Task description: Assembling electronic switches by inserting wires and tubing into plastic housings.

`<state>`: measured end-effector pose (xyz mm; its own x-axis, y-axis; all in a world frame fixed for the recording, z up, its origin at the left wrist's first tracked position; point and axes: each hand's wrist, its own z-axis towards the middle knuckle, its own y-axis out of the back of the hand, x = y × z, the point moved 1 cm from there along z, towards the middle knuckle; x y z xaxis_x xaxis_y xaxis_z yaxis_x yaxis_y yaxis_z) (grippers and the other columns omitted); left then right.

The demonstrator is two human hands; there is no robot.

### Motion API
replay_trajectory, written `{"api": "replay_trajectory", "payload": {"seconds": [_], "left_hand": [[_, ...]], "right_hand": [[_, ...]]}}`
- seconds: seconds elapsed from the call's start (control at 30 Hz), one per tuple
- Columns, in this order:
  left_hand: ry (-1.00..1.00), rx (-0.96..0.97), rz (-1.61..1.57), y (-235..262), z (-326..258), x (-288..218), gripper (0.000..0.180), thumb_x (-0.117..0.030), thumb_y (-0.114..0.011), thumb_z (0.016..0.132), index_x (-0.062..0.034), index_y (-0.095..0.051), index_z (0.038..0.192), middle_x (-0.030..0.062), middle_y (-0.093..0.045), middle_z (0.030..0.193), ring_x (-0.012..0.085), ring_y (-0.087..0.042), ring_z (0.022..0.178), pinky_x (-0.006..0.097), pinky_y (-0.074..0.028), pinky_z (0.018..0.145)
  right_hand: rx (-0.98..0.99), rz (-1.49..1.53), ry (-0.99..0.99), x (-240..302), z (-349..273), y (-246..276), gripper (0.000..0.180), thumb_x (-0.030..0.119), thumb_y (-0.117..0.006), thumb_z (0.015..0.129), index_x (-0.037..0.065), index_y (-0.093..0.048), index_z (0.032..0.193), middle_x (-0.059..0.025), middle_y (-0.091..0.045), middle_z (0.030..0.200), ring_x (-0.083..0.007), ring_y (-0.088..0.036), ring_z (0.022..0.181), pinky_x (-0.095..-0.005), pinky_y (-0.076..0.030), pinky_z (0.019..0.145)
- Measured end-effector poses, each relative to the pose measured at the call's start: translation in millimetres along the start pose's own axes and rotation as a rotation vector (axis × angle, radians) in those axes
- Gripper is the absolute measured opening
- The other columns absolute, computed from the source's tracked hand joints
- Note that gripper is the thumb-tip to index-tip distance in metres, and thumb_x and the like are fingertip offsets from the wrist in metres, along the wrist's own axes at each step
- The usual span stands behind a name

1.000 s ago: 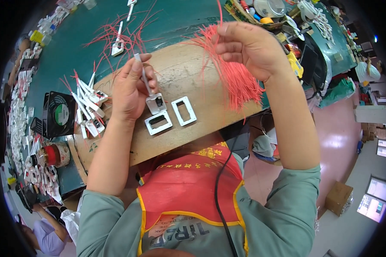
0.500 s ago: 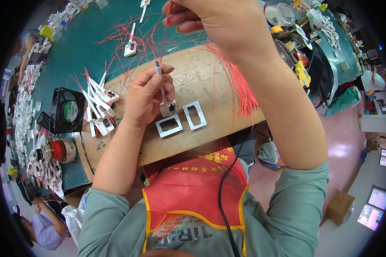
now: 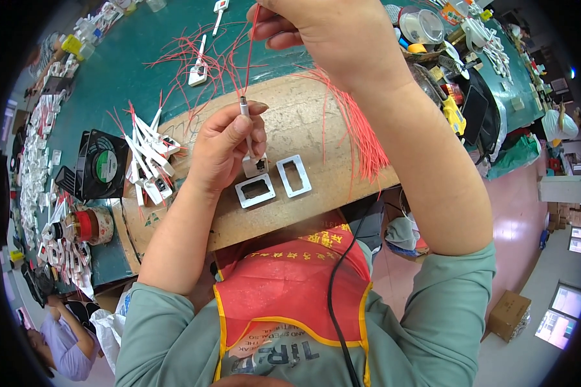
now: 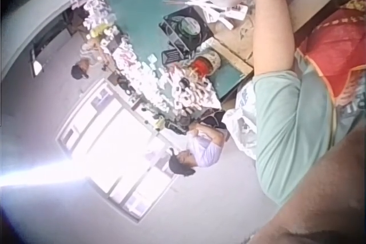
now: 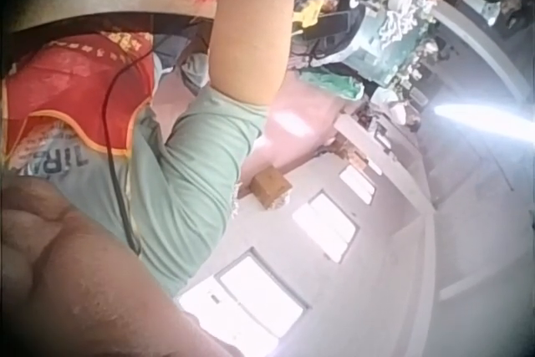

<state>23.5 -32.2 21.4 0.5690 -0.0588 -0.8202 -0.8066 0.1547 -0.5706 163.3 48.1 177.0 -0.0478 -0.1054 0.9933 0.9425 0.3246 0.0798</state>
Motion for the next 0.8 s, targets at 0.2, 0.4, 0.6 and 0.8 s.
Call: {"api": "replay_trajectory", "payload": {"seconds": [0.2,0.4,0.6,0.8], "left_hand": [[0.0,-0.003,-0.002,0,0,0,0.032,-0.022,-0.064,0.09,0.0028,-0.061,0.111,0.0028,-0.058,0.073,0.0118,-0.054,0.064,0.023,-0.043,0.059],[-0.001,0.022,-0.003,4,1,2,0.033,-0.023,-0.062,0.091,0.0011,-0.06,0.113,0.0047,-0.06,0.077,0.0139,-0.056,0.066,0.025,-0.045,0.059],[-0.003,0.05,0.013,8,1,2,0.034,-0.024,-0.06,0.092,-0.0002,-0.059,0.115,0.0065,-0.061,0.081,0.0163,-0.058,0.068,0.027,-0.046,0.06],[-0.01,0.01,-0.031,3,2,1,0.031,-0.021,-0.062,0.091,0.0019,-0.061,0.112,0.0036,-0.059,0.076,0.0128,-0.055,0.067,0.025,-0.045,0.06]], "right_hand": [[0.018,-0.017,-0.014,0,1,-3,0.016,0.016,-0.059,0.092,0.0,-0.059,0.096,-0.0072,-0.066,0.083,-0.012,-0.064,0.071,-0.022,-0.052,0.065],[0.083,-0.033,-0.017,2,-1,-7,0.018,0.016,-0.058,0.092,-0.002,-0.059,0.097,-0.0077,-0.065,0.084,-0.012,-0.063,0.072,-0.0223,-0.052,0.066],[0.119,-0.05,-0.049,-5,-1,-13,0.019,0.015,-0.058,0.092,-0.002,-0.059,0.097,-0.0077,-0.065,0.083,-0.0115,-0.062,0.072,-0.0225,-0.052,0.066],[0.183,-0.08,0.16,-57,-8,-9,0.022,0.015,-0.062,0.087,-0.005,-0.062,0.096,-0.007,-0.066,0.078,-0.0089,-0.063,0.073,-0.0229,-0.051,0.065]]}}
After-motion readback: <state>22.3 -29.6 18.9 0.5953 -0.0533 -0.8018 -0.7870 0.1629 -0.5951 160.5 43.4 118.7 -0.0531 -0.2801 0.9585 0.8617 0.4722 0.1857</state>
